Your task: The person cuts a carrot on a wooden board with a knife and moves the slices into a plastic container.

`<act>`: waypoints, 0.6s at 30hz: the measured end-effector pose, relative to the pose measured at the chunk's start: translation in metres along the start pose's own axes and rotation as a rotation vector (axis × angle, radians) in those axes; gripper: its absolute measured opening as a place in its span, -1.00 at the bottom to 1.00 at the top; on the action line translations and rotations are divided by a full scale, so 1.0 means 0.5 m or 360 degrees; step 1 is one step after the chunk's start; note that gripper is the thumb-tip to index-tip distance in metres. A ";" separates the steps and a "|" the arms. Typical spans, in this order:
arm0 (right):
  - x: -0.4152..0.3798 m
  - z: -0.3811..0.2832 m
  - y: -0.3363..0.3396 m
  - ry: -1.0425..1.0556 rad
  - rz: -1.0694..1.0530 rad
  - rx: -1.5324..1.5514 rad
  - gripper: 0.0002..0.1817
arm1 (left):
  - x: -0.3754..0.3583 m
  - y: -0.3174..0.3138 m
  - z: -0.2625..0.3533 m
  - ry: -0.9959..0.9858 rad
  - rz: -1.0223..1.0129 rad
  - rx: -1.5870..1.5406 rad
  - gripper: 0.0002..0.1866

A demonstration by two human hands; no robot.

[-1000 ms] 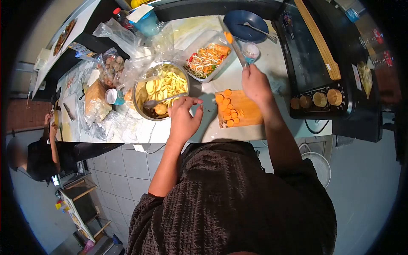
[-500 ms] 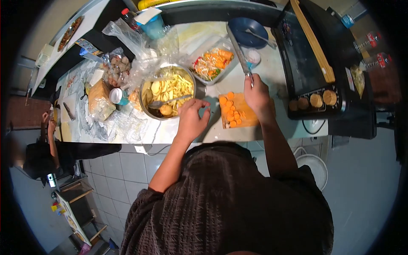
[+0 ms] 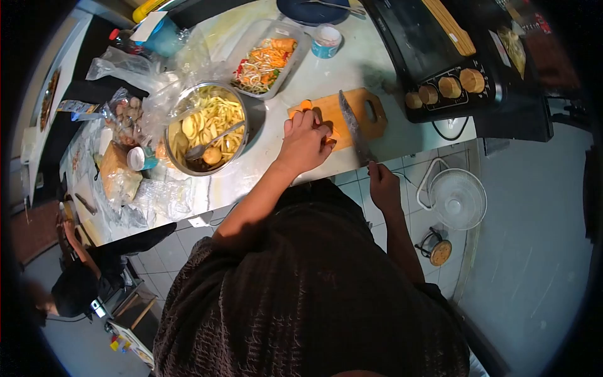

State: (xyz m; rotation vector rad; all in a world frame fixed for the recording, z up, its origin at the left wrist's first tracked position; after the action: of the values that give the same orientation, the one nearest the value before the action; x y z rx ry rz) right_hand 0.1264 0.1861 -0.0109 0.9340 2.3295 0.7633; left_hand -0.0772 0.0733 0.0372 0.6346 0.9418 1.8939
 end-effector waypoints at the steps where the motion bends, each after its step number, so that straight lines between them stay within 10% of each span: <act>1: -0.004 0.004 0.003 -0.0013 0.0006 0.0000 -0.56 | 0.005 -0.010 0.010 -0.0041 -0.0035 0.0072 -0.76; 18: -0.018 0.017 -0.035 -0.0140 -0.0365 0.0142 -0.59 | -0.011 -0.020 0.039 0.0008 0.0087 0.0387 -0.59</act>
State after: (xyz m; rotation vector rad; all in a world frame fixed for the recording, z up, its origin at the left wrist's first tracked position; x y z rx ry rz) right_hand 0.1297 0.1715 -0.0261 0.7053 2.3569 0.5192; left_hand -0.0554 0.0783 0.0403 0.8057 1.1796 1.8442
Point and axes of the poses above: each hand's wrist, its own x-axis towards the middle knuckle, its own y-axis out of the back of the hand, z = x × y, the point moved 8 cm from there along x, towards the middle knuckle, and after that the axes turned 3 degrees about -z, right-handed, at the moved point
